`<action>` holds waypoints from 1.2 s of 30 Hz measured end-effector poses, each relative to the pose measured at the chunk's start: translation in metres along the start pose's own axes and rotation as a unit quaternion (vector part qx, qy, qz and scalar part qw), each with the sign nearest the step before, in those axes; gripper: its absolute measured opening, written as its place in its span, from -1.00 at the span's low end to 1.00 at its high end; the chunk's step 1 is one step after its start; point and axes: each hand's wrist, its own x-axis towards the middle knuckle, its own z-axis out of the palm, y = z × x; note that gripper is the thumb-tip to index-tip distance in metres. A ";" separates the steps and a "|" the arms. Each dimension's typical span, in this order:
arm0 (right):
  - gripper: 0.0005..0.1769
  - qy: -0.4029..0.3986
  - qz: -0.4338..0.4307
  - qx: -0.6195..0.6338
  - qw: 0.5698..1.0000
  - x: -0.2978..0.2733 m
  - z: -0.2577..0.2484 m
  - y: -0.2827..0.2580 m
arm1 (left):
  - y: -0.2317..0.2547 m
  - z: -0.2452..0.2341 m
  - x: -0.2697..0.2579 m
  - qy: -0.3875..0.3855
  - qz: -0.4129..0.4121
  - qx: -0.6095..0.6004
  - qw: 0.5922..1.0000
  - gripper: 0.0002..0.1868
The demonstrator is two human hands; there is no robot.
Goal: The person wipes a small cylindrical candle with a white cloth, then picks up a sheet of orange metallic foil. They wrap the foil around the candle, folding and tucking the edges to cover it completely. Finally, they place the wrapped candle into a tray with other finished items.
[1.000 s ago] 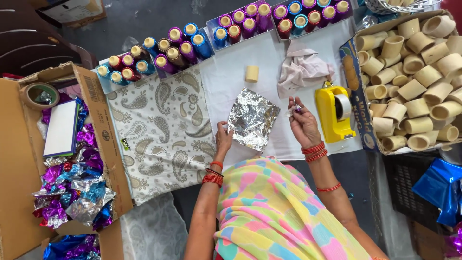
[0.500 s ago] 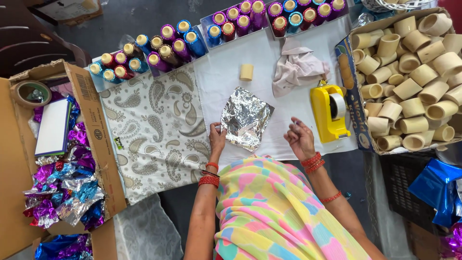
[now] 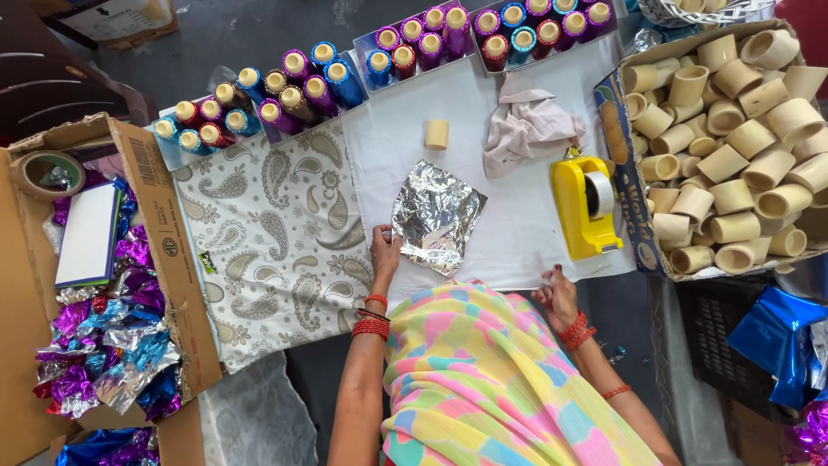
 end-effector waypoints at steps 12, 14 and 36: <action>-0.71 0.104 0.128 0.132 0.977 0.061 -0.174 0.111 | 0.013 -0.004 -0.004 0.005 -0.017 0.017 1.000 -0.62; -0.83 0.093 0.124 0.131 0.979 0.064 -0.179 0.116 | 0.013 -0.005 -0.004 0.006 -0.016 0.019 1.000 -0.62; -0.30 0.075 0.123 -0.224 0.964 0.090 -0.223 0.115 | -0.027 0.011 0.004 -0.033 -0.065 -0.154 0.985 -0.78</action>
